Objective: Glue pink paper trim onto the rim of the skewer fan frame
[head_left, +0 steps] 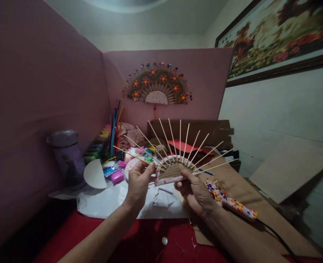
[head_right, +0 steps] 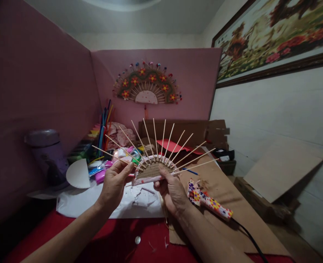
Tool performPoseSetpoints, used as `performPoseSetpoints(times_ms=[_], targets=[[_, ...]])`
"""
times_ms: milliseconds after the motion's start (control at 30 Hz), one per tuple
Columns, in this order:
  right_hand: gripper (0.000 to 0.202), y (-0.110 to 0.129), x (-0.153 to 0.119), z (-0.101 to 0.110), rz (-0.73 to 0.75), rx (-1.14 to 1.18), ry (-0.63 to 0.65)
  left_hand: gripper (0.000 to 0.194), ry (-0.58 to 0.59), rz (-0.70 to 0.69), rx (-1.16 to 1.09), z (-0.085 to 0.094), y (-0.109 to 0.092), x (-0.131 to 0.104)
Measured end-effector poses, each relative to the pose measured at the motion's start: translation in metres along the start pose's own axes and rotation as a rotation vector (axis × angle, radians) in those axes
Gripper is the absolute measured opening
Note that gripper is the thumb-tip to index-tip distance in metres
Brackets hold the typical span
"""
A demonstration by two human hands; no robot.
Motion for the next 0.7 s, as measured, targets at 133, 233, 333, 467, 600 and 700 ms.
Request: performPoseSetpoints(times_ms=[133,233,333,467,600,700], targets=[[0.019,0.0007,-0.0003,-0.0003,0.012,0.005,0.013,0.017,-0.008,0.001,-0.006,0.0005,0.0013,-0.0003],[0.019,-0.0002,0.0004,0.0014,0.005,0.004,0.004,0.017,-0.009,0.0,0.004,0.0008,0.0016,-0.0002],[0.02,-0.0015,0.0007,0.0004,-0.008,-0.004,0.017,0.018,-0.005,-0.002,0.008,0.0007,0.0013,0.0],[0.019,-0.0015,-0.0001,-0.0009,-0.013,-0.016,0.016,0.017,-0.007,-0.006,0.002,0.0006,0.0007,-0.0003],[0.02,-0.0005,-0.0009,-0.0009,-0.01,-0.015,-0.006,0.017,-0.008,-0.003,-0.005,0.0001,0.0008,-0.0002],[0.019,-0.0003,-0.0009,-0.0018,-0.008,-0.017,-0.005,0.016,-0.01,-0.002,0.0,0.0003,0.0011,0.0]])
Point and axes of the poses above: each hand's wrist, its own x-axis towards the middle knuckle, its own z-axis out of the back of the hand, y = z × x, the point moved 9 cm from there along x, towards the middle knuckle, and after that the axes turned 15 degrees about -z, right-handed, at the moved point
